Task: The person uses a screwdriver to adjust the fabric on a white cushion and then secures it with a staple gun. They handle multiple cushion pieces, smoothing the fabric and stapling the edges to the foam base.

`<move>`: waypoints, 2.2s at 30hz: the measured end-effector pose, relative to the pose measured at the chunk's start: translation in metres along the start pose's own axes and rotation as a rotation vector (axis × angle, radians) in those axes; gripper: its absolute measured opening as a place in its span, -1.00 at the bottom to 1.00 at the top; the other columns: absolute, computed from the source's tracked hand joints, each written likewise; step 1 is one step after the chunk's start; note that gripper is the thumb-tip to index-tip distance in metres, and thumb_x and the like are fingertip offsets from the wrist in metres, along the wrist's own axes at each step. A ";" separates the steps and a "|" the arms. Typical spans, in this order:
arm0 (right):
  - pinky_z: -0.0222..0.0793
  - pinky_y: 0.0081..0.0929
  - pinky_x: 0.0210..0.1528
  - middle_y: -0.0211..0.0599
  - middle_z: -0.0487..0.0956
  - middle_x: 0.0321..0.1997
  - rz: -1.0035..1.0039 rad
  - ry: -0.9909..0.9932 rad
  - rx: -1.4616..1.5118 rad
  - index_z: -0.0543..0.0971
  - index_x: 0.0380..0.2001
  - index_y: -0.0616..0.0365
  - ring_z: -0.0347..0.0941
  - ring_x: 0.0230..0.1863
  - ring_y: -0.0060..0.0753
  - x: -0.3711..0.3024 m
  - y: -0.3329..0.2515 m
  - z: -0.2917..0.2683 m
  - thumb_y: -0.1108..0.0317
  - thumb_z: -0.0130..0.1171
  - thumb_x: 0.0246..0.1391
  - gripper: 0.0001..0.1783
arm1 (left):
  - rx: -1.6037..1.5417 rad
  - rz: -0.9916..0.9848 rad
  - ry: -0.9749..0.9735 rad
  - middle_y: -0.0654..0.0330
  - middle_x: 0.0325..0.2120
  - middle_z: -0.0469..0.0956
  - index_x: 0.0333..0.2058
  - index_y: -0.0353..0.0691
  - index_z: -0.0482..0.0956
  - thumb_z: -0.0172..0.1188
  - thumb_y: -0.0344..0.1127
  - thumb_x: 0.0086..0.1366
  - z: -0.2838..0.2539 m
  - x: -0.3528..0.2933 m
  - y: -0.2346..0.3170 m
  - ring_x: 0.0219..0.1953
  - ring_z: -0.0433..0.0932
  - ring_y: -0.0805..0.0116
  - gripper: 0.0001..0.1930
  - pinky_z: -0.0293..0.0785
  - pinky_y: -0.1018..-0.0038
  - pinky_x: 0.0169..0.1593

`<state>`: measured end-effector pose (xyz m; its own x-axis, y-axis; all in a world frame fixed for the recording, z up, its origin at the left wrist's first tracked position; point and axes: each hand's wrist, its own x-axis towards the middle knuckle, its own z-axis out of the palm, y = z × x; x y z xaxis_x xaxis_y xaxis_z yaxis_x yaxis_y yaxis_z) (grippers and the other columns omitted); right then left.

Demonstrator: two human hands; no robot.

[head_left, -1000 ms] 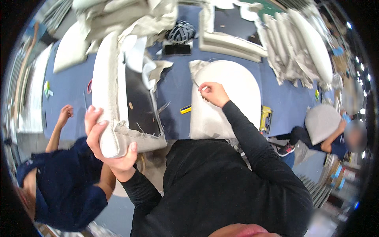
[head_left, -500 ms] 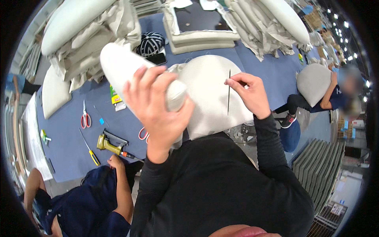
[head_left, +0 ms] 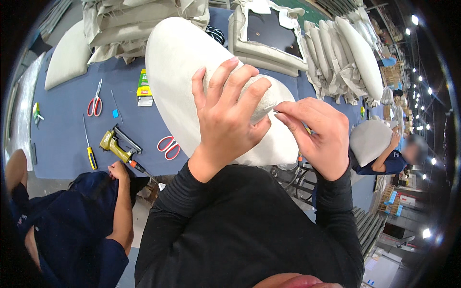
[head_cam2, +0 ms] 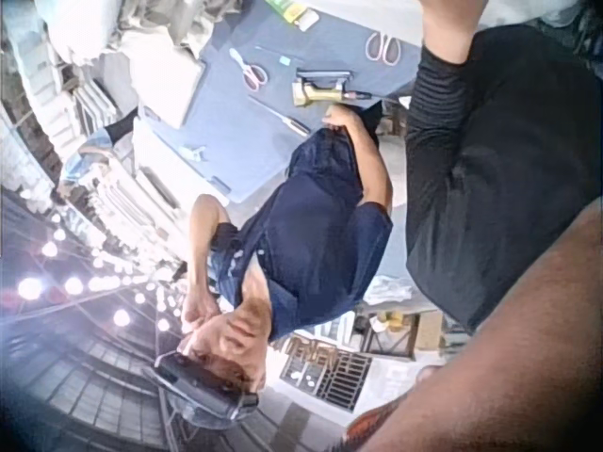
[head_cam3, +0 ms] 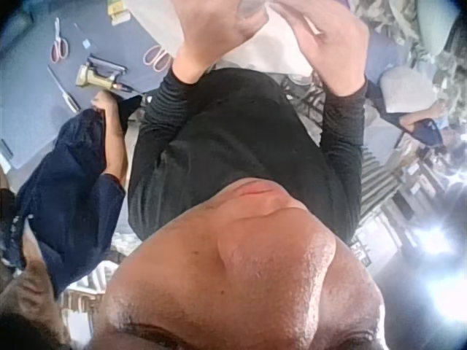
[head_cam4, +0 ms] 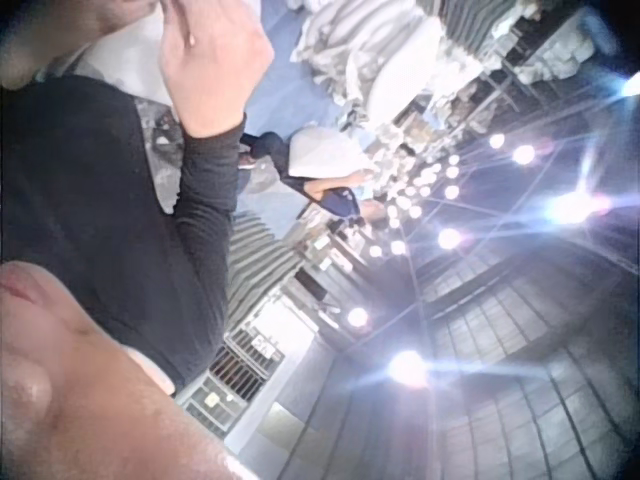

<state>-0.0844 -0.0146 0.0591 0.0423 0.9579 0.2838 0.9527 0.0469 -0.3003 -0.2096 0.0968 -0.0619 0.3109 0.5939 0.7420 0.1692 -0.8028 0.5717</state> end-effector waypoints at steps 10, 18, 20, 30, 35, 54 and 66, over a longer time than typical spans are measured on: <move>0.37 -0.26 -0.46 -0.39 0.51 -0.49 -0.115 -0.032 -0.278 0.64 -0.35 0.00 0.55 -0.44 -0.23 0.014 -0.012 -0.006 0.32 0.39 0.14 -0.90 | -0.010 -0.011 0.009 0.28 0.02 0.57 -0.10 0.02 0.66 0.41 -0.26 -0.10 0.001 -0.001 0.001 0.27 0.46 0.09 -0.53 0.10 -0.20 0.37; 0.42 -0.23 -0.43 -0.38 0.52 -0.48 -0.094 -0.059 -0.260 0.61 -0.37 0.00 0.57 -0.41 -0.18 0.017 -0.012 -0.006 0.29 0.36 0.17 -0.88 | -0.013 -0.006 0.001 0.26 0.02 0.61 -0.12 -0.02 0.68 0.42 -0.26 -0.10 -0.002 -0.001 0.002 0.29 0.45 0.03 -0.55 0.11 -0.14 0.39; 0.43 -0.23 -0.43 -0.38 0.53 -0.48 -0.084 -0.072 -0.268 0.61 -0.37 0.00 0.58 -0.40 -0.18 0.017 -0.015 -0.007 0.29 0.36 0.18 -0.88 | -0.011 -0.003 -0.001 0.26 0.02 0.60 -0.11 -0.01 0.67 0.41 -0.25 -0.11 -0.002 -0.001 0.002 0.28 0.45 0.05 -0.53 0.11 -0.16 0.38; 0.50 -0.24 -0.43 -0.32 0.59 -0.47 -0.109 -0.158 -0.443 0.59 -0.40 0.04 0.62 -0.39 -0.15 0.024 -0.026 -0.008 0.39 0.33 0.06 -0.91 | 0.032 0.016 0.008 0.27 0.03 0.56 -0.09 0.02 0.64 0.41 -0.25 -0.11 0.005 -0.002 0.002 0.28 0.43 0.09 -0.51 0.08 -0.20 0.38; 0.48 -0.19 -0.43 -0.19 0.60 -0.53 -0.091 -0.174 -0.179 0.60 -0.42 0.12 0.61 -0.47 -0.04 0.036 -0.010 -0.010 0.41 0.31 0.05 -0.93 | 0.040 -0.004 -0.013 0.27 0.04 0.59 -0.09 -0.03 0.64 0.42 -0.26 -0.07 0.004 -0.002 0.004 0.31 0.43 0.04 -0.53 0.05 -0.12 0.42; 0.35 -0.52 -0.47 -0.24 0.61 -0.59 0.124 -0.163 0.513 0.72 -0.40 0.23 0.45 -0.60 -0.50 0.031 0.022 0.001 0.47 0.40 0.11 -0.94 | 0.035 -0.034 0.010 0.30 0.04 0.59 -0.11 0.02 0.65 0.43 -0.34 -0.16 0.004 -0.002 0.005 0.32 0.42 0.06 -0.50 0.04 -0.16 0.44; 0.19 -0.64 -0.41 -0.51 0.58 -0.46 0.428 0.314 0.405 0.67 -0.34 0.25 0.32 -0.46 -0.77 -0.031 0.102 -0.002 0.40 0.31 0.32 -0.85 | 0.029 -0.009 -0.013 0.12 0.14 0.53 0.06 -0.02 0.58 0.47 -0.32 -0.16 0.005 -0.005 0.004 0.33 0.41 -0.06 -0.33 0.07 -0.19 0.43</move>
<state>0.0122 -0.0400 0.0212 0.5353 0.7909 0.2966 0.6464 -0.1575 -0.7465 -0.2062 0.0910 -0.0650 0.3216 0.6007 0.7320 0.1995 -0.7987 0.5677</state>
